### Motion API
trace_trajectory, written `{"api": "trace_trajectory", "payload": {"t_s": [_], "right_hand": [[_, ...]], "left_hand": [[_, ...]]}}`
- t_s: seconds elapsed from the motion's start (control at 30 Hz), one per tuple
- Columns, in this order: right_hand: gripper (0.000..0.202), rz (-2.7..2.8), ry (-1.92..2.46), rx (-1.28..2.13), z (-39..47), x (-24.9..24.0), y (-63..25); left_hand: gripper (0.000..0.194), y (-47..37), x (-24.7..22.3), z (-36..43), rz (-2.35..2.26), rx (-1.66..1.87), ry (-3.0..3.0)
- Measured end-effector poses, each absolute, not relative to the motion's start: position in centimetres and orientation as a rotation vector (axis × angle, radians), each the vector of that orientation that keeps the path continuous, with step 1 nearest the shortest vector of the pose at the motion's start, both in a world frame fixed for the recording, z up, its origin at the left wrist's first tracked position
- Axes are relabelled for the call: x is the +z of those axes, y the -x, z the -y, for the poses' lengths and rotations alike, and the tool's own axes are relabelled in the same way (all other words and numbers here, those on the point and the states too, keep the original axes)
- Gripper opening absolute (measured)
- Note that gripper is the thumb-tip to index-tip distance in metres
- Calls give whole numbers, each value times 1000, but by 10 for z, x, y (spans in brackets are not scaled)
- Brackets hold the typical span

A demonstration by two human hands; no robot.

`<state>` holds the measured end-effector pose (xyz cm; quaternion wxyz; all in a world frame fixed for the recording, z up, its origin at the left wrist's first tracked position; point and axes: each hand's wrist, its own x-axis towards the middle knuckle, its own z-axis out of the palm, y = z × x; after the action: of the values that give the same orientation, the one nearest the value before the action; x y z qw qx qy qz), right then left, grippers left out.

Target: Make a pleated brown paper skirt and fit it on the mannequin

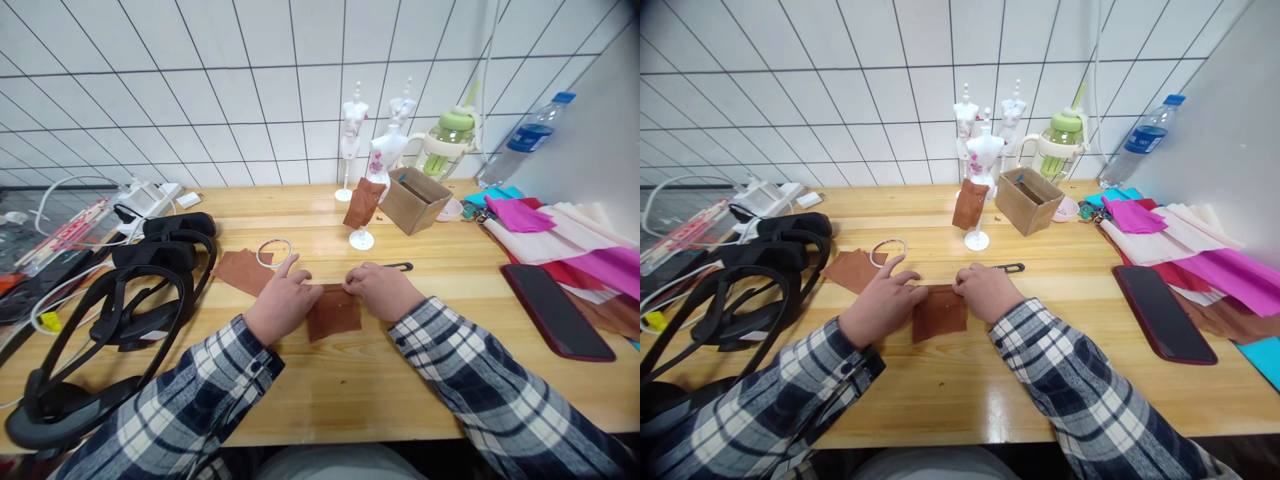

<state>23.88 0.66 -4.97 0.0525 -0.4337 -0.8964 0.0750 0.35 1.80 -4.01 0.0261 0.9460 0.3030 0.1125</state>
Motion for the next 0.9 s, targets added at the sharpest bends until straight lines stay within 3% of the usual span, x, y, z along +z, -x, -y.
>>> {"api": "trace_trajectory", "payload": {"t_s": [0.2,0.37,0.5,0.57,0.63,0.8,0.9], "right_hand": [[26,2373,1421,465,-10,-61,-238],[40,2282,1426,475,-10,-65,-238],[17,2331,1396,459,-13,-68,-238],[15,2319,1418,459,-14,-68,-236],[15,2295,1442,459,-13,-67,-231],[14,2228,1432,544,-5,-63,-214],[14,2184,1405,602,-2,-61,-208]], "left_hand": [[15,2,-47,-29,-1094,432,-2803],[10,7,-53,-33,-1115,546,-2630],[9,8,-52,-33,-1121,592,-2575],[9,7,-49,-31,-1125,641,-2529],[14,4,-45,-27,-1116,715,-2471],[52,-12,-47,-16,-1152,743,-2363],[54,-16,-54,-14,-1180,767,-2362]]}}
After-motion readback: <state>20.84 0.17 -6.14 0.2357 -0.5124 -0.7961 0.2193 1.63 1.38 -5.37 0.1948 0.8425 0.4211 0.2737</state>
